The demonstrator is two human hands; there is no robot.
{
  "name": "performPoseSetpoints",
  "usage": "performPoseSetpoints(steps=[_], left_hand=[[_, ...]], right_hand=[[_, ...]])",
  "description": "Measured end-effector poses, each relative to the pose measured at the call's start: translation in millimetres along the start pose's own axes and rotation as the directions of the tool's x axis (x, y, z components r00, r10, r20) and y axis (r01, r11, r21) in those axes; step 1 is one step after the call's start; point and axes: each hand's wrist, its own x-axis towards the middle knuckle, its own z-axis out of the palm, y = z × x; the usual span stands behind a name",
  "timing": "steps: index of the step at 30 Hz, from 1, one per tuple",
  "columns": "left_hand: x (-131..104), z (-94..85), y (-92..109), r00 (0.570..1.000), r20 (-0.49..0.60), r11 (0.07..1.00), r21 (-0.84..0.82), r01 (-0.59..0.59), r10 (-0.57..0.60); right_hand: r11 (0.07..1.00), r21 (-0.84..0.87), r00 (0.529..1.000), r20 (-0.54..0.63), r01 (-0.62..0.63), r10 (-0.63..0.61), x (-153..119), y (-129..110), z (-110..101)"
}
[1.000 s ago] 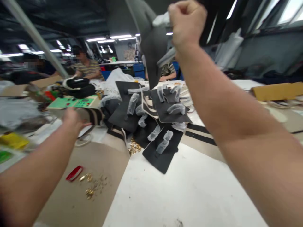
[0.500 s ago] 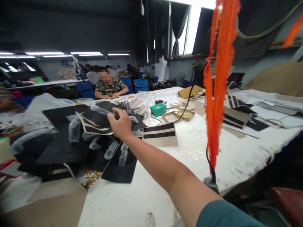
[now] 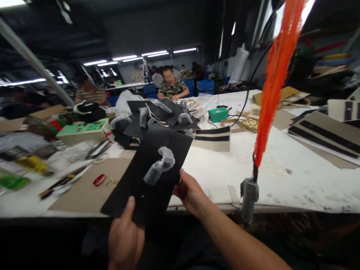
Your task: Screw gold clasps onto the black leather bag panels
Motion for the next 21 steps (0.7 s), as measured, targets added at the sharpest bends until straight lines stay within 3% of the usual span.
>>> performPoseSetpoints(steps=[3,6,9,11,14,17,19,21], left_hand=[[-24,-20.0,-58,0.98,0.047,0.974,0.129,0.184,-0.191],[-27,-38.9,-85,0.967,0.227,0.985,0.154,0.081,-0.115],[-18,-51.1,-88,0.931,0.362,0.978,0.208,-0.023,-0.055],[-10,-56.0,-83,0.923,0.381,0.969,0.242,-0.05,-0.048],[3,-60.3,-73,0.962,0.266,0.955,0.263,-0.134,0.062],[20,-65.2,-65,0.952,0.206,0.901,0.327,-0.284,0.225],[34,-75.4,-68,0.943,0.252,0.882,0.362,-0.302,0.22],[50,-95.4,-83,0.957,0.262,0.884,0.409,-0.228,0.125]], right_hand=[[0.987,-0.156,0.996,-0.087,-0.033,0.02,-25,1,-14],[0.936,-0.337,0.991,-0.111,-0.105,0.071,-32,6,-25],[0.898,-0.433,0.988,-0.151,-0.074,0.009,-27,8,-32],[0.871,-0.491,0.987,-0.146,-0.016,-0.064,-25,6,-39],[0.776,-0.63,0.988,-0.129,-0.018,-0.082,-27,-3,-48],[0.694,-0.704,0.984,-0.177,-0.151,0.035,-28,-8,-56],[0.66,-0.724,0.971,-0.238,-0.2,0.034,-22,-6,-62],[0.603,-0.772,0.942,-0.322,-0.203,-0.095,-12,-2,-71]])
